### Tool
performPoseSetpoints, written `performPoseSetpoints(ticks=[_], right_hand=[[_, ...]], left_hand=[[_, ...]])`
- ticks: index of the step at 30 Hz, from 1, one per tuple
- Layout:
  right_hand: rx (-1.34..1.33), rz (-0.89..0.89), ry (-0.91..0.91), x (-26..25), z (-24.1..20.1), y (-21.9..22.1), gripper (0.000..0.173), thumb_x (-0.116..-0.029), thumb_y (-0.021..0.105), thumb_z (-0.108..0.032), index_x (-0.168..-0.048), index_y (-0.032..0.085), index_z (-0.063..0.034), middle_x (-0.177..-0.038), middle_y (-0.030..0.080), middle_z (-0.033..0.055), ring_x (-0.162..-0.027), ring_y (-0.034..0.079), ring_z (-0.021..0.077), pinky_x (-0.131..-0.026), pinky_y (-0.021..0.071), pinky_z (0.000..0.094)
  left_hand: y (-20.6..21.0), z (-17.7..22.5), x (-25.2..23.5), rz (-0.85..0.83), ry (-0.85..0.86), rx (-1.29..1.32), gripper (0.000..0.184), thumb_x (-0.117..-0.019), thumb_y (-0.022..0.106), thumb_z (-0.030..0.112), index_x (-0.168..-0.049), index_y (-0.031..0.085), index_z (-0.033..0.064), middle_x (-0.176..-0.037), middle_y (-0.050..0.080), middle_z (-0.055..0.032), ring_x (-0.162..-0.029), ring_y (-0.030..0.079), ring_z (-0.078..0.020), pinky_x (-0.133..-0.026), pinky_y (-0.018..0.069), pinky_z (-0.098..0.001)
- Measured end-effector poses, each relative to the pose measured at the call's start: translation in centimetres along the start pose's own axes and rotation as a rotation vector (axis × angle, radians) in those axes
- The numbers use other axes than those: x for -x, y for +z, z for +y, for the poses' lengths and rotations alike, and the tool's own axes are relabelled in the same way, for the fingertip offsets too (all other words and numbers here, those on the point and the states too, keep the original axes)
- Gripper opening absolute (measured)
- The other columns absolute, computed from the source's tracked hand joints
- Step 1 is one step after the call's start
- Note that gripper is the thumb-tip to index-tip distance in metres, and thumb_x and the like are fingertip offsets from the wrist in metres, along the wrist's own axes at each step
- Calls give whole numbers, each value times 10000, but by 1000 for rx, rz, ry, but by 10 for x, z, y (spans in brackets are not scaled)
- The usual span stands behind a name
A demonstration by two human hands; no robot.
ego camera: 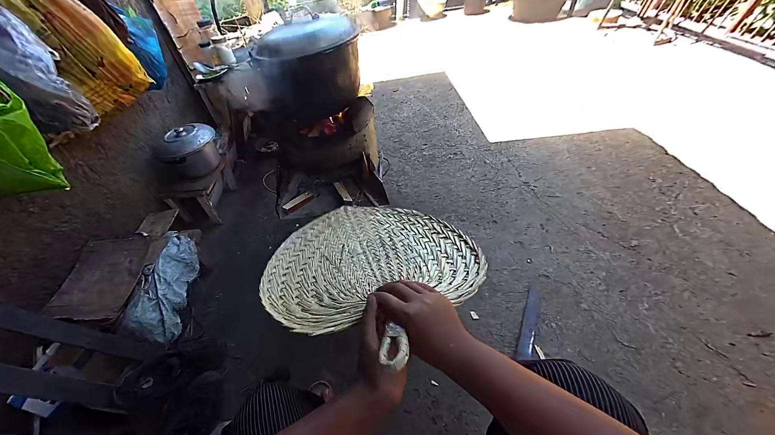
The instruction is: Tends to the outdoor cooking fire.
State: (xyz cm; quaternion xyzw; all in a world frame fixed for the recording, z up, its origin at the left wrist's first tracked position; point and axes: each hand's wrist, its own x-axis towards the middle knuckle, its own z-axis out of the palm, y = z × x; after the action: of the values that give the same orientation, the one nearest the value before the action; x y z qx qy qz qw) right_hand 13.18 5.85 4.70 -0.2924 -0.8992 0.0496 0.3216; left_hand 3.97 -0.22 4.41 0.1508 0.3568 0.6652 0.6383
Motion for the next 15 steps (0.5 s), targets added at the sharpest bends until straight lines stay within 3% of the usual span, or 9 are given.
performPoseSetpoints(ticks=[2, 6, 9, 12, 15], right_hand=[[-18, -50, 20, -1, -3, -7, 208, -910, 606, 36, -1044, 753, -25, -1064, 756, 169, -1020, 736, 360, -874, 584, 528], [42, 64, 14, -1, -2, -6, 203, -905, 617, 3, -1026, 762, -73, -1035, 765, 129, -989, 748, 322, -843, 606, 480], [4, -20, 47, -1, -3, -12, 220, -891, 624, 37, -1044, 758, -49, -1047, 758, 162, -991, 741, 361, -846, 591, 524], [31, 52, 36, -1, 2, -6, 207, -903, 628, -4, -1044, 760, -78, -1044, 763, 129, -981, 748, 325, -830, 607, 489], [-6, -41, 72, -2, -2, -13, 229, -898, 631, 29, -1070, 755, -57, -1077, 756, 158, -1016, 736, 360, -857, 588, 525]], left_hand=[[-1, 0, 5, -52, -7, -27, 528, -1109, 175, 433, -1197, 565, 88, -1068, 672, -62, -1019, 658, -161, -891, 553, -360], [-3, 4, 5, -93, -52, -54, 547, -1103, 181, 459, -1252, 547, 81, -1108, 667, -73, -1043, 655, -178, -899, 553, -376], [-3, 7, 5, -32, -84, -87, 556, -1104, 204, 468, -1254, 544, 56, -1118, 656, -98, -1044, 650, -199, -904, 547, -389], [-3, 10, 6, -13, -100, -100, 574, -1102, 209, 474, -1333, 522, 51, -1180, 642, -108, -1078, 641, -203, -929, 539, -387], [-2, 10, 6, 6, -102, -108, 556, -1105, 213, 454, -1342, 509, 49, -1196, 631, -110, -1075, 637, -204, -926, 534, -387]])
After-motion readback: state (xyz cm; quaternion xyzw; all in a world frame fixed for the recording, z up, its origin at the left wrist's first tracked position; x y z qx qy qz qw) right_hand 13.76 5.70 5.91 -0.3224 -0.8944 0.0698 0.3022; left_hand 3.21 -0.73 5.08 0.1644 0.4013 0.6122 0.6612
